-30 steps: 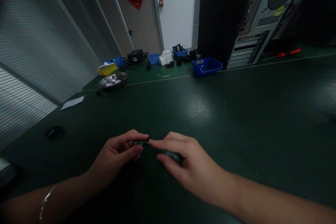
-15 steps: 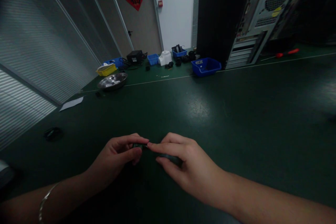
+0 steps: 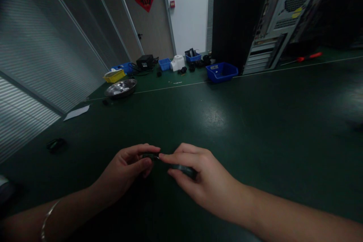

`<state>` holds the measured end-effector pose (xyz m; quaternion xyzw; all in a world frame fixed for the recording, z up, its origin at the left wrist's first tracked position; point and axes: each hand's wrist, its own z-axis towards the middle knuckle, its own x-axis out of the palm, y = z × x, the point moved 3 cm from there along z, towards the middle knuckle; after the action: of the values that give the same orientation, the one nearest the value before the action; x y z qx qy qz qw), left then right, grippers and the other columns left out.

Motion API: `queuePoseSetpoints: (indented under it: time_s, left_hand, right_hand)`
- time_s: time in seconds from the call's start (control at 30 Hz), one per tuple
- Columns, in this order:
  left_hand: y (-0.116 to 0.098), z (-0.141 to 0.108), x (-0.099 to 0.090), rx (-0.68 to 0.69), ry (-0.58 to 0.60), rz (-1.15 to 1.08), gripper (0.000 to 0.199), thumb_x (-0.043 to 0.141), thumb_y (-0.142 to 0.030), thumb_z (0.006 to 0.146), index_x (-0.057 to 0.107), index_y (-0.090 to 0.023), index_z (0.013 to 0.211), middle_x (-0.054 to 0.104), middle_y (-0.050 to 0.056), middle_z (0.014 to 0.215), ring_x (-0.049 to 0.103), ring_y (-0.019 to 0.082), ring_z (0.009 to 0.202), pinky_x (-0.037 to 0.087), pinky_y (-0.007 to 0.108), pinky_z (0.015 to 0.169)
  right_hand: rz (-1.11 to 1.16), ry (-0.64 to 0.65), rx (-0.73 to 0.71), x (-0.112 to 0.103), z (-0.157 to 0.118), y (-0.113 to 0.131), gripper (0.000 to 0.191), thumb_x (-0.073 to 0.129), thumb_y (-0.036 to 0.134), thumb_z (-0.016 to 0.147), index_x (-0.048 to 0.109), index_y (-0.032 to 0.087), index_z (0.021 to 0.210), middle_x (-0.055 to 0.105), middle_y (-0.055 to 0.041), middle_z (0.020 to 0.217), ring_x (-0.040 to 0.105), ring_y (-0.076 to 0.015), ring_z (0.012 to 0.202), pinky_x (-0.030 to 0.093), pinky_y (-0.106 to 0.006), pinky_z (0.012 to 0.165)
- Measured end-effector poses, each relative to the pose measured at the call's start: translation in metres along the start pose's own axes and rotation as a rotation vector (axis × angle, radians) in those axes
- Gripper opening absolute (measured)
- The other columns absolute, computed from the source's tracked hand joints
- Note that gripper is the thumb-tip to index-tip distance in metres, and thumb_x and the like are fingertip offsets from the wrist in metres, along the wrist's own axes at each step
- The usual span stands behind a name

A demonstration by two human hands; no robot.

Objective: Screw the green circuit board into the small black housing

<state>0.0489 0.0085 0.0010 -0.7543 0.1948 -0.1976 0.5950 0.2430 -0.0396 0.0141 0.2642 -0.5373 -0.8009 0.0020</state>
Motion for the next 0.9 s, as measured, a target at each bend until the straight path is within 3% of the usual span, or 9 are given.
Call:
queuePoseSetpoints:
  time_s: [0.17, 0.43, 0.7, 0.9]
  left_hand:
    - [-0.008, -0.001, 0.004, 0.033, -0.010, 0.130, 0.022, 0.073, -0.025, 0.077, 0.073, -0.025, 0.099, 0.061, 0.000, 0.086, 0.052, 0.007, 0.060, 0.042, 0.021, 0.055]
    - [-0.010, -0.003, 0.004, 0.049, -0.012, 0.185, 0.022, 0.070, -0.026, 0.080, 0.071, -0.024, 0.102, 0.060, 0.000, 0.085, 0.053, 0.009, 0.063, 0.044, 0.022, 0.058]
    - [-0.005, -0.002, 0.002, -0.016, -0.006, 0.110, 0.025, 0.068, -0.025, 0.083, 0.067, -0.022, 0.107, 0.066, 0.000, 0.080, 0.059, 0.012, 0.073, 0.047, 0.025, 0.069]
    - [-0.009, 0.000, -0.006, -0.058, -0.076, -0.103, 0.021, 0.066, -0.021, 0.084, 0.071, -0.020, 0.104, 0.070, 0.005, 0.103, 0.063, 0.016, 0.090, 0.049, 0.028, 0.083]
  right_hand:
    - [-0.007, 0.029, -0.009, 0.000, 0.000, 0.002, 0.037, 0.055, 0.015, 0.091, 0.059, 0.025, 0.127, 0.062, -0.0053, 0.098, 0.059, -0.0142, 0.083, 0.048, -0.026, 0.069]
    - [-0.016, 0.005, 0.002, -0.002, 0.000, 0.004, 0.035, 0.055, 0.015, 0.091, 0.060, 0.023, 0.125, 0.063, -0.0053, 0.096, 0.060, -0.0151, 0.084, 0.048, -0.028, 0.071]
    - [0.002, -0.066, 0.099, -0.008, 0.005, 0.005, 0.024, 0.053, 0.022, 0.093, 0.064, 0.020, 0.115, 0.064, -0.0054, 0.096, 0.061, -0.0168, 0.087, 0.049, -0.030, 0.075]
    - [0.009, -0.065, 0.104, -0.008, 0.004, 0.004, 0.023, 0.053, 0.023, 0.093, 0.064, 0.020, 0.113, 0.065, -0.0058, 0.097, 0.062, -0.0175, 0.088, 0.049, -0.030, 0.077]
